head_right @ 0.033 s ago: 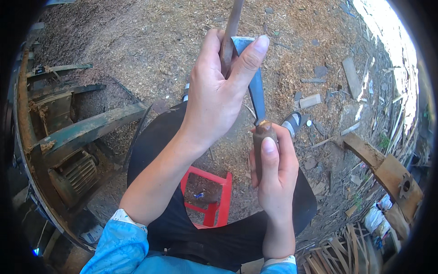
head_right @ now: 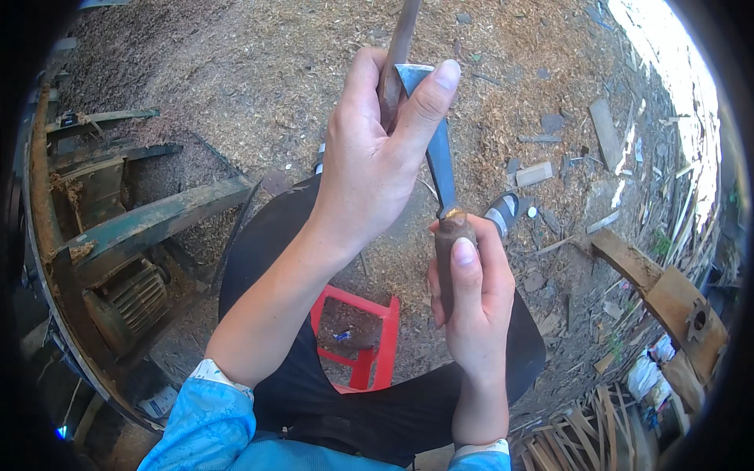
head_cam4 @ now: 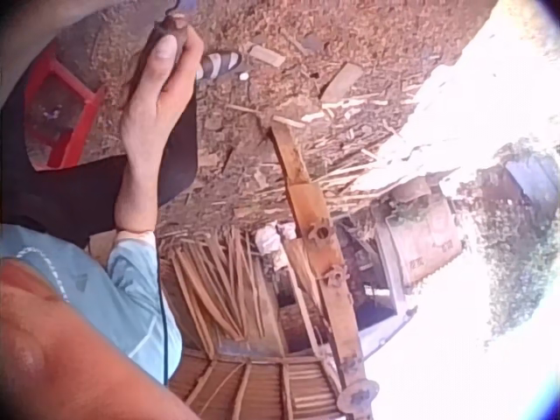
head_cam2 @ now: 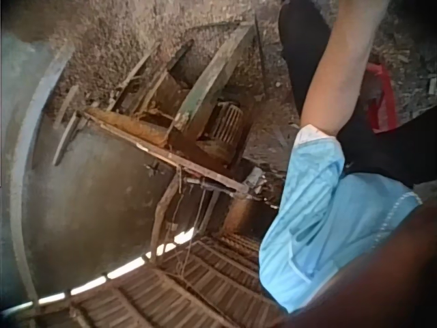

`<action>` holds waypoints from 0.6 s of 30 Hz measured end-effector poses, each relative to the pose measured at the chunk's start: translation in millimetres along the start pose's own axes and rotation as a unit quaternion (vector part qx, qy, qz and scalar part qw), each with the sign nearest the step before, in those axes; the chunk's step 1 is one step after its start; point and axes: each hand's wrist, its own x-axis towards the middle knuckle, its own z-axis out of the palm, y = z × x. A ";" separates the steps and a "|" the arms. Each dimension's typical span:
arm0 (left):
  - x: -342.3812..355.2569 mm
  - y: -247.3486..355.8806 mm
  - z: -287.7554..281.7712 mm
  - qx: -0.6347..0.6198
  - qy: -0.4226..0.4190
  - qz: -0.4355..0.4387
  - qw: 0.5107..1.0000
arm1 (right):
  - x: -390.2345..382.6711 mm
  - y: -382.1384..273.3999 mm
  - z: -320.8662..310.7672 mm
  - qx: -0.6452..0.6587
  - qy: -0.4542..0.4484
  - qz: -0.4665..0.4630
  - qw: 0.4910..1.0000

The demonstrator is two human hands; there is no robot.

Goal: Carve a small decorative wooden piece using a hand chisel.

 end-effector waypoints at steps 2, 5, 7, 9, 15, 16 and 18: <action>2.4 -3.9 -1.7 0.007 0.007 0.027 1.000 | -1.6 -4.0 -4.4 0.039 -0.034 0.024 0.998; 5.1 -10.2 -4.8 0.056 0.008 0.089 0.994 | -3.2 -7.0 -10.2 0.043 -0.057 0.041 0.997; 6.4 -12.8 -6.1 0.069 0.029 0.141 0.987 | -3.0 -7.5 -14.6 0.037 -0.084 0.041 0.995; 6.4 -12.4 -6.9 0.080 0.021 0.144 0.986 | -3.2 -7.7 -17.0 0.036 -0.084 0.049 0.995; 8.4 -14.0 -4.6 0.135 0.027 0.181 0.974 | -3.9 -10.6 -20.9 0.037 -0.088 0.065 0.993; 8.8 -13.2 -4.9 0.143 0.028 0.184 0.972 | -4.3 -11.6 -21.6 0.033 -0.092 0.065 0.993; 7.1 -8.7 -4.6 0.135 0.021 0.163 0.977 | -6.4 -12.3 -16.2 0.023 -0.072 0.064 0.995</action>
